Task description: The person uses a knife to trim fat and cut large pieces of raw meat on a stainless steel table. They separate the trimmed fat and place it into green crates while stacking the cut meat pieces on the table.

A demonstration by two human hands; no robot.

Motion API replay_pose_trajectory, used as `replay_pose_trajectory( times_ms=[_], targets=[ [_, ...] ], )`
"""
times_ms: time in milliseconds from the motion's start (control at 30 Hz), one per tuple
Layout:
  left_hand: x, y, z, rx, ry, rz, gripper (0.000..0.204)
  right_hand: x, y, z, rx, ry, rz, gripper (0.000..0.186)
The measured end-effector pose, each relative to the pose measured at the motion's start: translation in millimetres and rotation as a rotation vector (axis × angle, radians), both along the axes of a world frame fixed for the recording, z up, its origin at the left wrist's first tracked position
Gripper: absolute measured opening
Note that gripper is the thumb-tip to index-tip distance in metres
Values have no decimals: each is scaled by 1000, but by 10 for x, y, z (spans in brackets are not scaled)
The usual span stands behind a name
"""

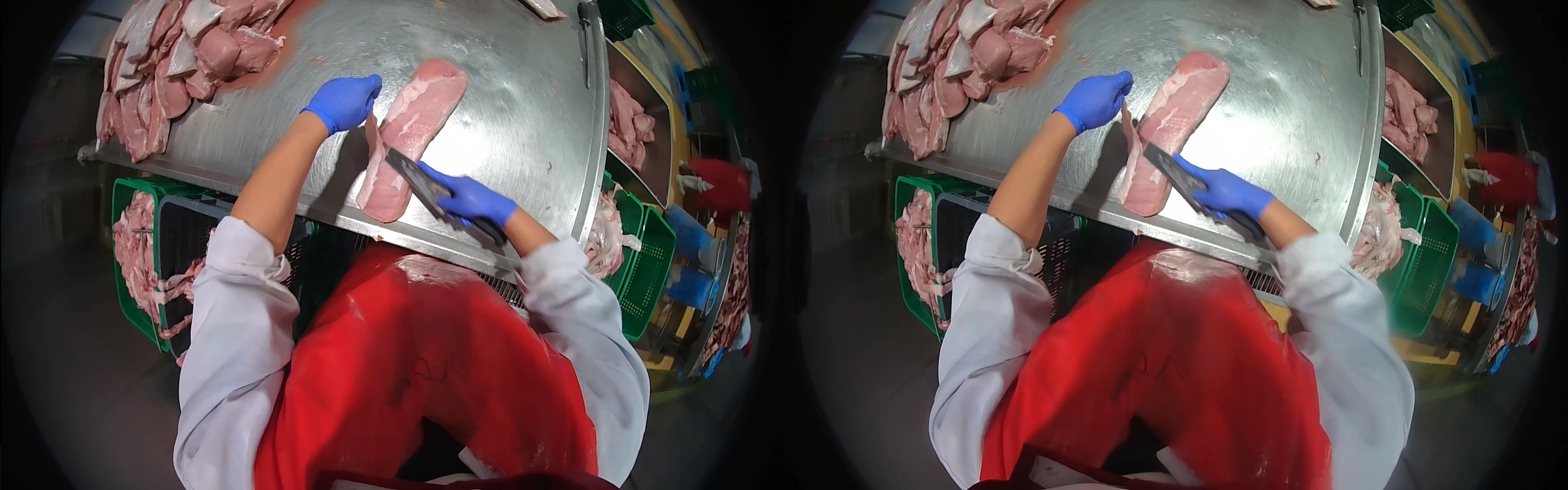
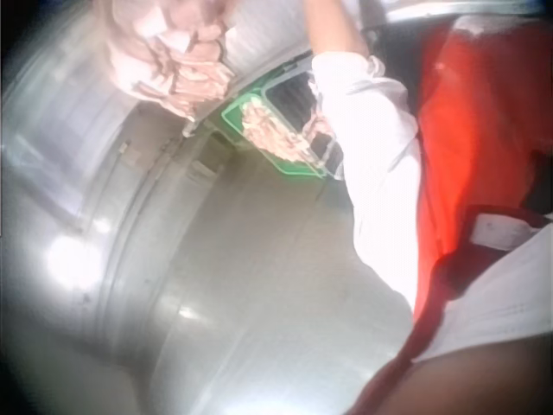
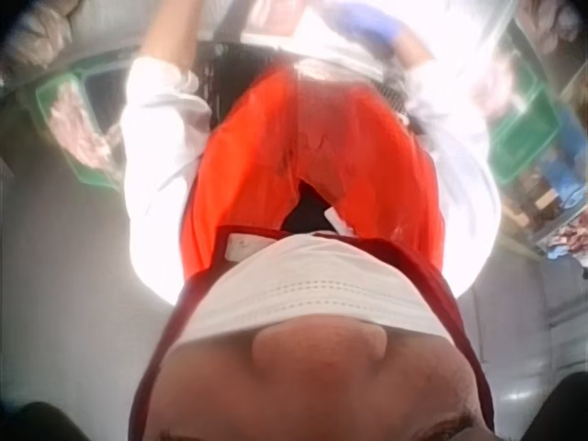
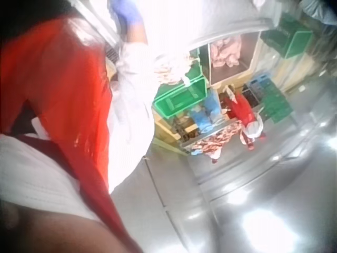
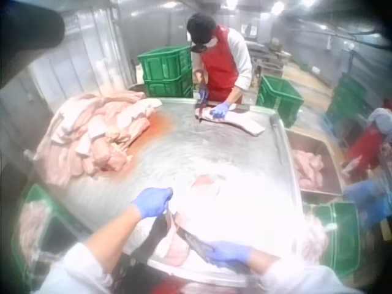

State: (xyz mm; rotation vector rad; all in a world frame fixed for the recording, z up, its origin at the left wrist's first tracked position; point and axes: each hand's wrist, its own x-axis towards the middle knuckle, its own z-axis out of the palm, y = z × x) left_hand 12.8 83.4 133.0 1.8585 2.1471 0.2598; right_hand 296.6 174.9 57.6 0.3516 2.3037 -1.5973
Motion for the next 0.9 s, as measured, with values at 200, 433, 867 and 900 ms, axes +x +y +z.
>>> replay_pose_trajectory(
  times_ms=[200,433,867,900],
  targets=[
    [532,35,423,105,37,-132,14,-719,-12,-44,-47,23,-121,68],
    [318,-407,693,191,1,3,12,421,-89,166,-58,11,199,76],
    [830,-627,1836,328,152,-88,18,12,-265,513,-1,-11,254,88],
    [946,-492,1973,380,181,-156,20,-270,-363,538,-38,80,209,84]
  ],
)
